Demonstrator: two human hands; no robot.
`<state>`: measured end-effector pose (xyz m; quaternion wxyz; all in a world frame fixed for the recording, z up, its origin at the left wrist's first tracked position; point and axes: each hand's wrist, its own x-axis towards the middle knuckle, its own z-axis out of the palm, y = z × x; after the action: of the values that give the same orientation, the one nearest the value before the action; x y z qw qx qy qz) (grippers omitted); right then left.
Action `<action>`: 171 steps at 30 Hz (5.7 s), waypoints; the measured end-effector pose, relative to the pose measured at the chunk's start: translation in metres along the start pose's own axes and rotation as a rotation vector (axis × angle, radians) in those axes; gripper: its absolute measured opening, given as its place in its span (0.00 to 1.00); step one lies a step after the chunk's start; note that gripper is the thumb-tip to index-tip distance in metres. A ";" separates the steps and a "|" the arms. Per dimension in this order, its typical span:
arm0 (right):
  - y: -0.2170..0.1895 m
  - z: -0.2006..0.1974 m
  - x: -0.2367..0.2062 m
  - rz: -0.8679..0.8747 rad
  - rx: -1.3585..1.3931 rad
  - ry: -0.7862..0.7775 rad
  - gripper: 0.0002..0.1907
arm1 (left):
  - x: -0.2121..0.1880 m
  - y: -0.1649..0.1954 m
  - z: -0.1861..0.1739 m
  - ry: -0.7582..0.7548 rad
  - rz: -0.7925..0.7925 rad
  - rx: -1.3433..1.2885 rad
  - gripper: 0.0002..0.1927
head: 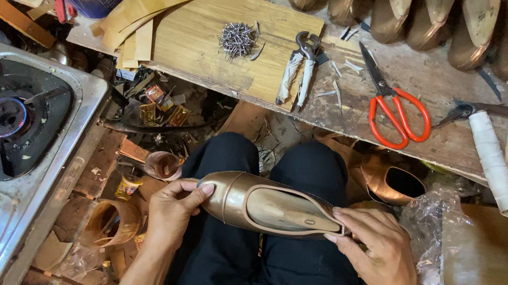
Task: The person picks up a shoe and a wooden last, places the last inside the shoe, and uses a hammer and a small metal tool to tap along the shoe's edge. The person repeatedly taps the edge to secure or shape the shoe while holding it steady.
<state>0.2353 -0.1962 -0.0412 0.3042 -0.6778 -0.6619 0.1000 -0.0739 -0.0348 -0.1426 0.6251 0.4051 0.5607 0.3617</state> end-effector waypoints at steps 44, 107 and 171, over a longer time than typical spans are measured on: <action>-0.010 0.007 -0.045 0.308 0.839 -0.032 0.17 | -0.044 -0.021 -0.037 -0.009 0.031 -0.526 0.02; -0.117 -0.010 0.047 -0.217 0.260 0.089 0.19 | -0.112 0.111 0.015 -0.461 0.861 0.186 0.29; -0.048 -0.069 0.013 0.997 0.757 -0.432 0.24 | -0.095 0.107 0.055 -0.298 0.723 0.215 0.16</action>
<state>0.2338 -0.2057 0.0428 0.2989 -0.7140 -0.2341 0.5882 -0.0293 -0.0823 -0.0036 0.4863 0.6871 0.3200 0.4347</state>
